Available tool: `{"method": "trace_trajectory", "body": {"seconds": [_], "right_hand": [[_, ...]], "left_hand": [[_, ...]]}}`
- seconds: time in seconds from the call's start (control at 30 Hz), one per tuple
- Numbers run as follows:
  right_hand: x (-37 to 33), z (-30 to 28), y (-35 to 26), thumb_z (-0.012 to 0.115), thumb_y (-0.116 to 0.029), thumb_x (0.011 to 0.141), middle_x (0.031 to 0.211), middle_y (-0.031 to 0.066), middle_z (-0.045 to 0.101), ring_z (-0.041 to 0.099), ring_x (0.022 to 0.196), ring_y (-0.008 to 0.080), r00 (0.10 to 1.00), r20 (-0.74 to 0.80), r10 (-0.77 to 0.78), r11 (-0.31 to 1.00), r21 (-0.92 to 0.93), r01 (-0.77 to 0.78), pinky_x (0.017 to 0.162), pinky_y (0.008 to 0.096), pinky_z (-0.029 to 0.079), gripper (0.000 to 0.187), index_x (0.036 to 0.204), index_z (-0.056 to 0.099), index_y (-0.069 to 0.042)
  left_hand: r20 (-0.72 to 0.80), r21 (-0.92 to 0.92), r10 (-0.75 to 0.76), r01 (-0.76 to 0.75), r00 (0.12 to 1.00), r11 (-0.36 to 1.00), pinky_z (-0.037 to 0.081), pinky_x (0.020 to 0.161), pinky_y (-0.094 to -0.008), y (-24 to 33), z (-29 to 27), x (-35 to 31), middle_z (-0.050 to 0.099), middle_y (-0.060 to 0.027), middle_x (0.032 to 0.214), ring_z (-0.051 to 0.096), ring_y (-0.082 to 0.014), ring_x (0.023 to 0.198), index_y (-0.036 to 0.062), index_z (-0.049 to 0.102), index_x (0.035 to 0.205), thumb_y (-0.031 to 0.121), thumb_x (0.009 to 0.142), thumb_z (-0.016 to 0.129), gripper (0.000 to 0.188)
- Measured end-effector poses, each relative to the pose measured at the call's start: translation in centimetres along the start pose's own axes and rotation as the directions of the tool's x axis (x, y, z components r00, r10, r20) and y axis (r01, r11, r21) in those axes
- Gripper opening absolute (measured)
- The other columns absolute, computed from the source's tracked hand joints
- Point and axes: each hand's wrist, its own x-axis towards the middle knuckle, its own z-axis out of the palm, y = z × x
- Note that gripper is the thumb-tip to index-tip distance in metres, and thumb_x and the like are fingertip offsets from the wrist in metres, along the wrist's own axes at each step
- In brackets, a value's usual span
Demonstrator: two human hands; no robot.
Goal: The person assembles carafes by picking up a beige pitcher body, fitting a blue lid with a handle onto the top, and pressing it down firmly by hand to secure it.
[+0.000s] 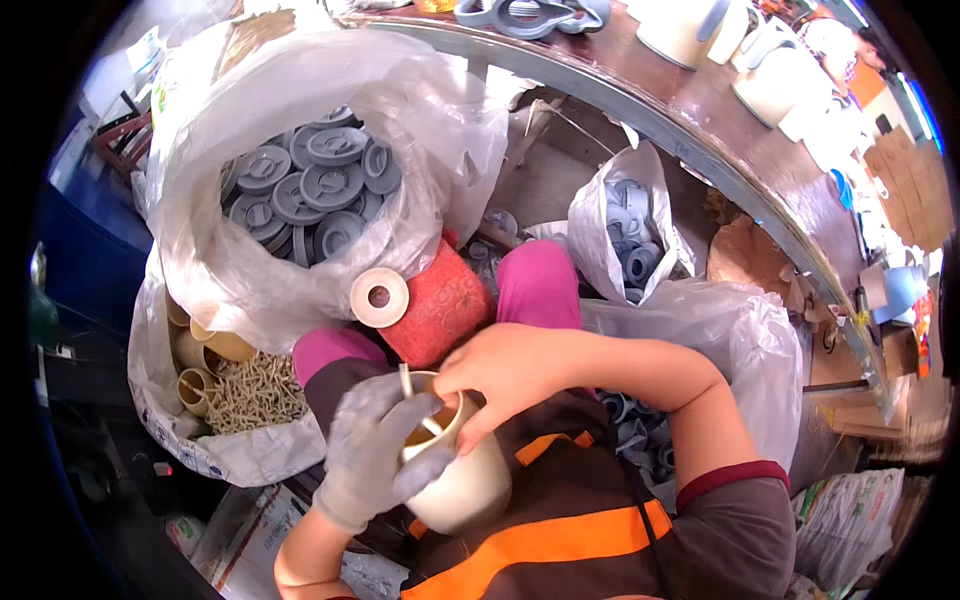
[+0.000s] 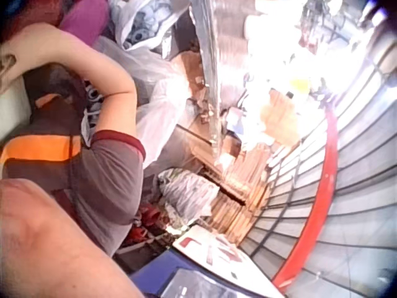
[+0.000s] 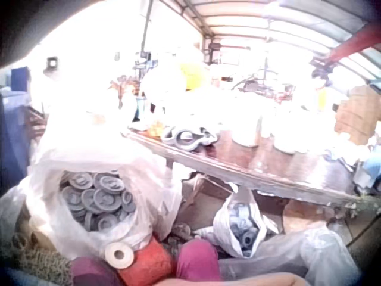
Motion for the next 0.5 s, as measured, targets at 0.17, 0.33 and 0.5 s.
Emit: {"method": "trace_trajectory", "body": {"seconds": [0.17, 0.33, 0.5], "right_hand": [[0.3, 4.9, 3.4, 0.067, -0.041, 0.081, 0.101, 0.008, 0.063, 0.055, 0.11, 0.032, 0.848, -0.471, -0.242, 0.954, 0.045, 0.297, 0.088, 0.0413, 0.044, 0.037, 0.093, 0.061, -0.006], [1.8, 5.4, 2.2, 0.071, -0.032, 0.08, 0.096, 0.0094, 0.063, 0.056, 0.107, 0.0289, 0.863, -0.412, -0.292, 0.89, 0.213, 0.402, 0.089, 0.0425, 0.043, 0.029, 0.086, 0.061, -0.006], [-0.2, 6.4, 4.4, 0.073, -0.021, 0.075, 0.083, 0.0092, 0.062, 0.059, 0.091, 0.0292, 0.812, -0.558, -0.171, 0.908, 0.231, 0.349, 0.082, 0.0392, 0.044, 0.023, 0.079, 0.06, -0.003]], "left_hand": [[0.056, -0.271, 0.029, -0.013, 0.998, 0.962, 0.044, 0.084, -0.0428, -4.8, 2.0, 0.5, 0.062, -0.0144, 0.086, 0.058, -0.0351, 0.088, 0.003, 0.063, 0.088, 0.034, 0.08, 0.063, 0.031], [-0.008, -0.73, -0.581, 0.393, 0.814, 0.559, 0.045, 0.076, -0.0374, -6.5, 4.2, -4.3, 0.06, -0.0066, 0.085, 0.056, -0.0231, 0.076, 0.0064, 0.06, 0.093, 0.036, 0.092, 0.052, 0.03], [-0.722, -0.624, -0.662, 0.226, 0.2, 0.748, 0.047, 0.083, -0.036, -19.3, -4.0, -10.3, 0.059, -0.0104, 0.105, 0.058, -0.0238, 0.093, 0.0065, 0.055, 0.114, 0.03, 0.093, 0.05, 0.032]]}}
